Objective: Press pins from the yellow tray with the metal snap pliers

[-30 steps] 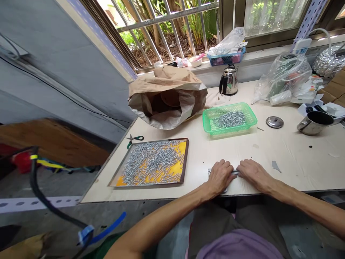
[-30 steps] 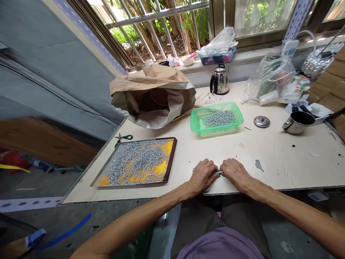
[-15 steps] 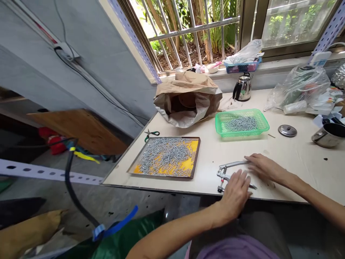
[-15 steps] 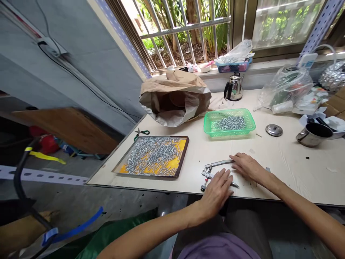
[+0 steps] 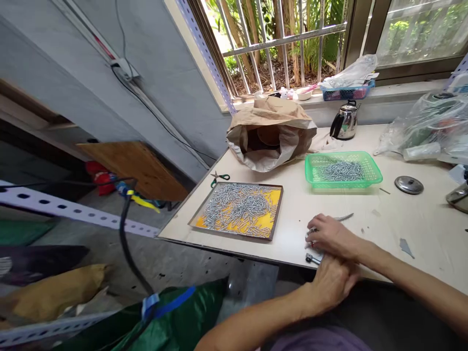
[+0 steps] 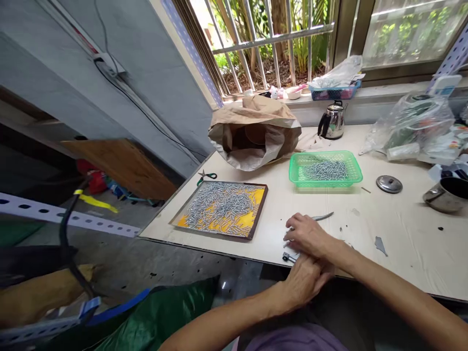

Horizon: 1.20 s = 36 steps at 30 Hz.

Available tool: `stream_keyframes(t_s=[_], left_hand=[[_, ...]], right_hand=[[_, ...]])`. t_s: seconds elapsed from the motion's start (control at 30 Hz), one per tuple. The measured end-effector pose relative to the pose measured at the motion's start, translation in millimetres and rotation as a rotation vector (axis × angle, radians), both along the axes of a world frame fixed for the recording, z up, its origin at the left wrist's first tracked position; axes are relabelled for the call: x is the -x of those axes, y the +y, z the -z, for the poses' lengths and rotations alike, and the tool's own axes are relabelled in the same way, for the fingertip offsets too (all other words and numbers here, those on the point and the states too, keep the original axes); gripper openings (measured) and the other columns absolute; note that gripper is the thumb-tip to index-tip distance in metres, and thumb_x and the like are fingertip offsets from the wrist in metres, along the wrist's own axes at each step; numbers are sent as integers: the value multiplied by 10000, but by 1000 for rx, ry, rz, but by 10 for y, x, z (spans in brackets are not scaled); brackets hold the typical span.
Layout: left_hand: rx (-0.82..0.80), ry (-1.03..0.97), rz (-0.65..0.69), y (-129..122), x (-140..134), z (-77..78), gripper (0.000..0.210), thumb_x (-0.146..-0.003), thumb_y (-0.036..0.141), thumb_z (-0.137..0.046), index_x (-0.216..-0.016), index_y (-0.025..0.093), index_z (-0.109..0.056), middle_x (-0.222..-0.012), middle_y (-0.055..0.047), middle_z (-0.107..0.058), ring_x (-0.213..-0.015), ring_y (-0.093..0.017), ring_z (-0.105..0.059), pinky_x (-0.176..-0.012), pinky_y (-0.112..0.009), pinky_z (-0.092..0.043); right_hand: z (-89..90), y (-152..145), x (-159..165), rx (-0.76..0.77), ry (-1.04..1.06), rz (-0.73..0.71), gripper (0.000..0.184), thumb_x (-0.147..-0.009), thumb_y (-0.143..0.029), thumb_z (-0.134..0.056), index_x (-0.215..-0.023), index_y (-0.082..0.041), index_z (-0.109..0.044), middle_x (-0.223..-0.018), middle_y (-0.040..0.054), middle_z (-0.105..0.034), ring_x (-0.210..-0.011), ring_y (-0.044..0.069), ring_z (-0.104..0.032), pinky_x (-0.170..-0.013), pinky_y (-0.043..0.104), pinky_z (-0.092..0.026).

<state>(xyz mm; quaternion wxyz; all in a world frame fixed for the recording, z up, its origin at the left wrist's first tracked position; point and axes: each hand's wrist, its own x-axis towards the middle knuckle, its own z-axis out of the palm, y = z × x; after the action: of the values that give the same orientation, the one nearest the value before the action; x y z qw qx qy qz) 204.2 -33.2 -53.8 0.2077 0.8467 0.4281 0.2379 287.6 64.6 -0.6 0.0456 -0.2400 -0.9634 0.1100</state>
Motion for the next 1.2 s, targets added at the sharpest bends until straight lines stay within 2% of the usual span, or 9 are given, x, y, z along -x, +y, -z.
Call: stream_keyframes(t_s=[0.1, 0.2, 0.3, 0.43, 0.53, 0.73, 0.83, 1.07, 1.2], left_hand=[[-127, 23, 84, -131, 21, 99, 352, -883, 400, -545, -1107, 131, -581, -1030, -107, -677, -977, -249, -632, -855, -357, -522], [-393, -40, 257, -243, 148, 94, 246, -900, 389, -530, -900, 165, -631, -835, -42, -694, -820, -158, -648, -753, -236, -513], [-580, -184, 141, -229, 491, -116, 254, -933, 314, -474, -793, 168, -628, -676, -8, -658, -661, -110, -599, -638, -208, -475], [-439, -2, -397, 118, 1218, -521, 248, -944, 210, -428, -866, 170, -660, -737, -42, -662, -692, -146, -559, -659, -277, -457], [-311, 193, -660, 548, 1660, -649, 209, -923, 215, -482, -900, 181, -687, -835, -56, -667, -800, -180, -544, -703, -298, -459], [2, 618, -508, 1161, 1833, -570, 276, -926, 200, -460, -834, 146, -715, -910, -100, -644, -931, -223, -522, -736, -312, -434], [31, 642, -444, 1273, 1798, -525, 261, -902, 161, -479, -787, 122, -710, -886, -120, -638, -940, -244, -518, -718, -322, -421], [41, 615, -358, 1362, 1780, -488, 210, -834, 46, -501, -707, 102, -658, -840, -127, -630, -934, -241, -526, -743, -319, -419], [7, 562, -376, 1317, 1776, -583, 202, -834, 53, -495, -715, 115, -645, -835, -117, -636, -903, -217, -539, -779, -310, -431]], right_hand=[[151, -58, 257, -106, -40, -90, 153, -842, -202, -598, -715, -231, -677, -891, 44, -641, -902, 199, -479, -688, 315, -325], [296, -45, 397, -280, -6, -129, 242, -859, -104, -523, -660, -207, -615, -674, 14, -588, -728, 163, -455, -636, 313, -288], [341, -51, 445, -375, 49, -139, 303, -841, -7, -437, -673, -208, -588, -614, 4, -546, -660, 158, -428, -641, 314, -282], [198, -10, 409, -429, 89, -88, 290, -802, 12, -430, -713, -208, -597, -667, 21, -562, -664, 165, -443, -665, 315, -296], [-83, 212, 273, -483, 142, 36, 266, -819, -22, -414, -769, -193, -612, -723, 51, -579, -693, 180, -462, -667, 318, -313], [-674, 683, -174, -750, 206, 496, 273, -893, -162, -366, -1002, -153, -616, -906, 130, -629, -796, 256, -535, -661, 354, -386], [-617, 563, -346, -645, 277, 473, 301, -937, -276, -347, -1025, -162, -612, -901, 114, -632, -797, 247, -577, -668, 359, -440], [78, -240, -514, -57, 215, 361, 299, -934, -338, -365, -833, -246, -631, -758, 36, -605, -631, 154, -618, -544, 264, -491], [268, -474, -497, 38, 123, 377, 237, -911, -282, -390, -818, -243, -604, -738, 14, -584, -581, 138, -601, -503, 246, -451]])
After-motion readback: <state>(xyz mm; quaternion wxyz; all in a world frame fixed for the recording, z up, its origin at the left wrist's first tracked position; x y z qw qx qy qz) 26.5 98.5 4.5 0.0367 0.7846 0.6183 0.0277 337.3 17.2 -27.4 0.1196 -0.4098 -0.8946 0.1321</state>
